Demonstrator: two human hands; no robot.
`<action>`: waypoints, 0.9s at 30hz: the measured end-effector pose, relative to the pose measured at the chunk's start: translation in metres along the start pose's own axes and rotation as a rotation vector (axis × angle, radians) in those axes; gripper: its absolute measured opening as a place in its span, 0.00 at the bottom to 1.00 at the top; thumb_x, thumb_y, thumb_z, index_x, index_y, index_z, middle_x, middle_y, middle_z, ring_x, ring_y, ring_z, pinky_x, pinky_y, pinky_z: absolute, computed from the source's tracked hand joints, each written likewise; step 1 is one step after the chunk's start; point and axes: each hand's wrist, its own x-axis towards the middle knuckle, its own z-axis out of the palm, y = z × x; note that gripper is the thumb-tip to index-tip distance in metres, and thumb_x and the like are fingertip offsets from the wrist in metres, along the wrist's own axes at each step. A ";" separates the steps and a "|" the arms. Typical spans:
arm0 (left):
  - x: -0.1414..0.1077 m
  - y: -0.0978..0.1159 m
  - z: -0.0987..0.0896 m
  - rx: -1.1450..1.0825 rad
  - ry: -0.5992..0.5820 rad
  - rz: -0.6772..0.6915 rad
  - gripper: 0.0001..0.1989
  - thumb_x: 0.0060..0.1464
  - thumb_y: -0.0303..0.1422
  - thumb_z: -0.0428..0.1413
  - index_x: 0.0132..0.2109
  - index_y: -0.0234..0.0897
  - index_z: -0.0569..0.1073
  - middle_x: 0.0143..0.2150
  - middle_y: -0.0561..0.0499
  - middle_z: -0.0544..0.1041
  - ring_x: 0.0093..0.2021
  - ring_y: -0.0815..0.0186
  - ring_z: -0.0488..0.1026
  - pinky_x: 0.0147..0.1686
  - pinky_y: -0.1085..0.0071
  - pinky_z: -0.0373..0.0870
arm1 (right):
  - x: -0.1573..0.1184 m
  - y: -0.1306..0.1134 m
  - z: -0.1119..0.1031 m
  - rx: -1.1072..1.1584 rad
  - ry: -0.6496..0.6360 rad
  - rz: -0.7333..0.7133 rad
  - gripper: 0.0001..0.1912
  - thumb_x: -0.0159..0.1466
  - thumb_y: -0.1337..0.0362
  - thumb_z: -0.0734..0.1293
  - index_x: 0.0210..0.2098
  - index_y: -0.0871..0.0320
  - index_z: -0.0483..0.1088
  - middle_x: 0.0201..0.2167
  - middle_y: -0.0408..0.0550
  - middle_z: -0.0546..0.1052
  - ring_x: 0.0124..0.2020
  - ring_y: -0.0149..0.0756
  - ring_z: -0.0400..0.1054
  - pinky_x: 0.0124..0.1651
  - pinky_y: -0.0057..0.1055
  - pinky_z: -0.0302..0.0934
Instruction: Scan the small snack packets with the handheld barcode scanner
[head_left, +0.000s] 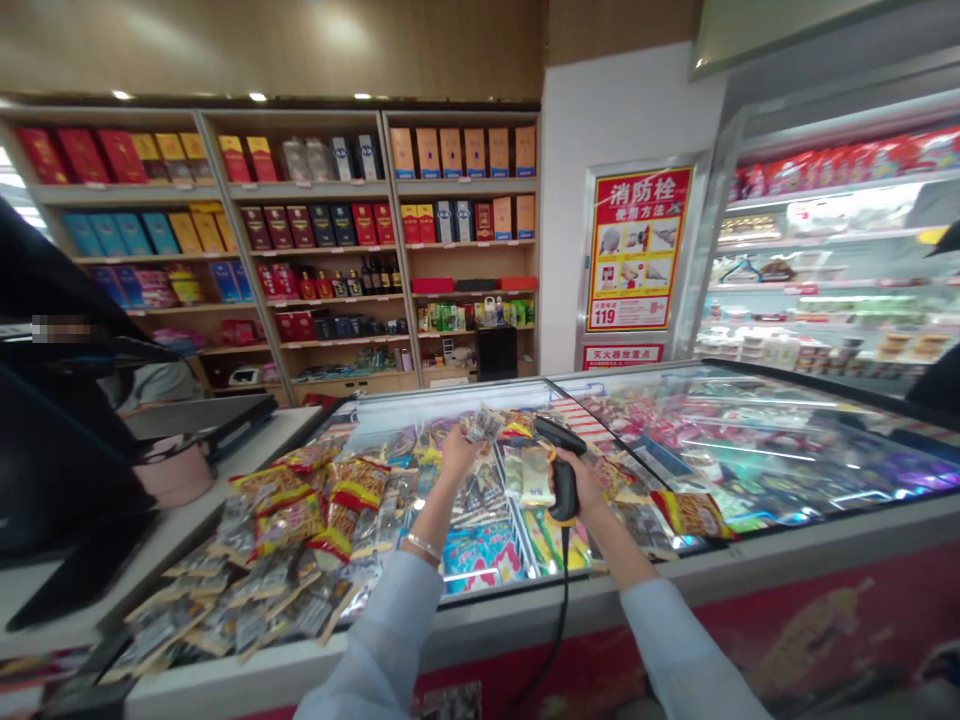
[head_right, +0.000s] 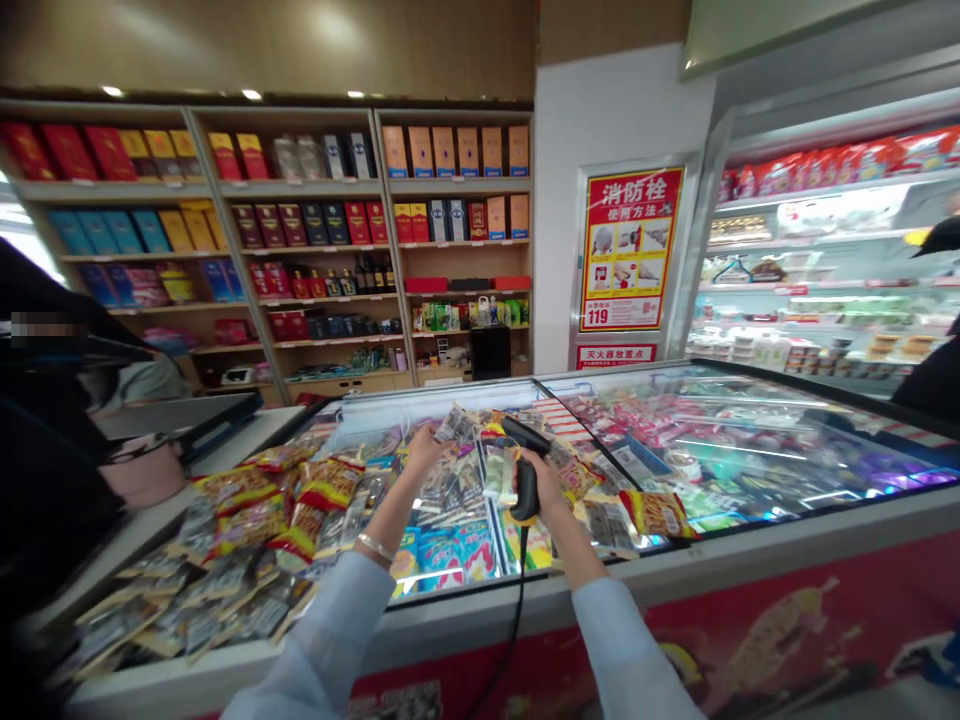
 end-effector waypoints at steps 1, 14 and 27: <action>-0.002 -0.005 -0.011 -0.006 0.020 0.003 0.16 0.43 0.29 0.62 0.42 0.35 0.71 0.33 0.51 0.77 0.33 0.64 0.75 0.34 0.71 0.69 | -0.001 0.003 0.009 0.005 -0.007 0.007 0.12 0.51 0.57 0.70 0.23 0.58 0.66 0.14 0.41 0.70 0.12 0.28 0.62 0.14 0.24 0.57; -0.027 -0.091 -0.076 0.022 0.281 0.063 0.20 0.51 0.31 0.56 0.53 0.33 0.73 0.37 0.46 0.80 0.35 0.61 0.76 0.41 0.67 0.70 | -0.002 0.075 0.092 0.044 -0.227 0.097 0.14 0.51 0.54 0.71 0.26 0.60 0.69 0.14 0.42 0.70 0.12 0.29 0.63 0.14 0.24 0.58; -0.032 -0.099 -0.063 -0.052 0.225 0.040 0.21 0.55 0.33 0.55 0.56 0.41 0.71 0.36 0.50 0.81 0.35 0.63 0.78 0.37 0.71 0.72 | -0.006 0.083 0.094 -0.023 -0.218 0.131 0.16 0.50 0.53 0.71 0.20 0.60 0.68 0.13 0.43 0.70 0.11 0.29 0.62 0.13 0.25 0.58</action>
